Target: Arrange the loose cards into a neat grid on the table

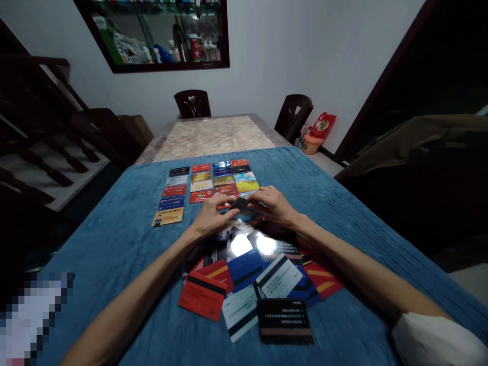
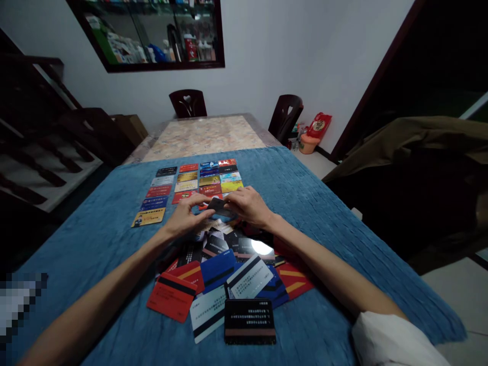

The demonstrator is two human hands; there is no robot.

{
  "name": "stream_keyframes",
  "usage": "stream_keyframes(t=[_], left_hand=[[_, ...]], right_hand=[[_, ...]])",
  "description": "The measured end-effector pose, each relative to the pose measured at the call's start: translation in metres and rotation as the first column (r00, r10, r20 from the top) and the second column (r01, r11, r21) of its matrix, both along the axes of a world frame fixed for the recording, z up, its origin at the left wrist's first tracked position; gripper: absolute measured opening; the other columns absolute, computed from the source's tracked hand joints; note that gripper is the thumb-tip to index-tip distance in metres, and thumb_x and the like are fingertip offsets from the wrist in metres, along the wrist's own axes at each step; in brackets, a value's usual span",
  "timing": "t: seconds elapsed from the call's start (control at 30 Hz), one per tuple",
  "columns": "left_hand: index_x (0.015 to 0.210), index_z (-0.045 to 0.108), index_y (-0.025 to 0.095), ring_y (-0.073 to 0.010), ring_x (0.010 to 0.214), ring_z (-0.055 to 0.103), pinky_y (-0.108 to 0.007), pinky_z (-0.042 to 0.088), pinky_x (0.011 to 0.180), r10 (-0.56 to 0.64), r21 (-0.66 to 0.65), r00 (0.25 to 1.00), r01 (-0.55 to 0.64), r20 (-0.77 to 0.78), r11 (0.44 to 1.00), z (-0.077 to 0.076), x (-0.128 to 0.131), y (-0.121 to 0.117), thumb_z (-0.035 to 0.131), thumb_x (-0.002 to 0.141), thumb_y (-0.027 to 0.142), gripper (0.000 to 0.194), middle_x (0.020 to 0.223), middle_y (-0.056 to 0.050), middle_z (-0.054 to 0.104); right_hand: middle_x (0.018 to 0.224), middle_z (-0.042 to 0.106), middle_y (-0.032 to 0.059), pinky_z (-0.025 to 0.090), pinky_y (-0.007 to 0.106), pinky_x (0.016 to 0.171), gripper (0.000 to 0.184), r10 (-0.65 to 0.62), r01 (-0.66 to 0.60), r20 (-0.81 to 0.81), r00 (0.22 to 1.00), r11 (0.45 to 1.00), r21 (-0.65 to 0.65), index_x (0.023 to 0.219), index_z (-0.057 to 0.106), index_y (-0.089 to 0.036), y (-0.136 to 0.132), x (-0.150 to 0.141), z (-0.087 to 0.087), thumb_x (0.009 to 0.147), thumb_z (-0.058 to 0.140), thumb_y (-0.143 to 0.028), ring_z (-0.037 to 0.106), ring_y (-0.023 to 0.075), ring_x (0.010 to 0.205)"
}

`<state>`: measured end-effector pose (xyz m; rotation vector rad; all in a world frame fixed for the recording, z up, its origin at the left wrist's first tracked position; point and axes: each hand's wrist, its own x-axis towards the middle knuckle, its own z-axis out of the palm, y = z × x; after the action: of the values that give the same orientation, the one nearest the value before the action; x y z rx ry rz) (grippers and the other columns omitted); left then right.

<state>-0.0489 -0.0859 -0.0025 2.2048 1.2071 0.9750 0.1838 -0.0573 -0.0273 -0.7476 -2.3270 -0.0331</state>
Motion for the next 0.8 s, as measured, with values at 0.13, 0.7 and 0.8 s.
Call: stream_keyframes(t=[0.13, 0.7, 0.8], left_hand=[[0.092, 0.074, 0.018, -0.0185, 0.088, 0.065, -0.034, 0.053, 0.084, 0.023, 0.037, 1.0, -0.022, -0.013, 0.999, -0.004, 0.003, -0.001, 0.068, 0.081, 0.017, 0.013, 0.091, -0.004, 0.073], [0.092, 0.072, 0.018, -0.0201, 0.086, 0.058, -0.033, 0.05, 0.08, -0.004, 0.157, 0.968, 0.045, -0.25, 0.986, -0.018, 0.001, -0.003, 0.058, 0.082, 0.008, 0.02, 0.085, -0.005, 0.068], [0.089, 0.072, 0.017, -0.0192, 0.084, 0.059, -0.032, 0.05, 0.079, 0.038, 0.149, 0.976, -0.006, -0.216, 0.989, -0.016, -0.001, -0.001, 0.059, 0.081, 0.006, 0.019, 0.083, -0.004, 0.068]], right_hand=[[0.085, 0.072, 0.0059, 0.032, 0.032, 0.074, 0.024, -0.029, 0.019, 0.114, 0.993, 0.996, 0.09, 0.097, 0.067, -0.019, 0.0, 0.001, -0.002, 0.101, 0.05, -0.034, 0.058, 0.0195, 0.082], [0.097, 0.072, 0.0082, 0.034, 0.035, 0.08, 0.028, -0.086, 0.015, 0.339, 0.937, 0.978, 0.207, 0.122, 0.062, -0.018, -0.005, -0.002, -0.007, 0.094, 0.056, -0.017, 0.057, 0.0224, 0.091], [0.1, 0.071, 0.0096, 0.035, 0.037, 0.083, 0.032, -0.111, 0.023, 0.345, 0.932, 0.969, 0.248, 0.125, 0.061, -0.018, -0.007, -0.002, -0.006, 0.094, 0.054, -0.018, 0.055, 0.0234, 0.093]])
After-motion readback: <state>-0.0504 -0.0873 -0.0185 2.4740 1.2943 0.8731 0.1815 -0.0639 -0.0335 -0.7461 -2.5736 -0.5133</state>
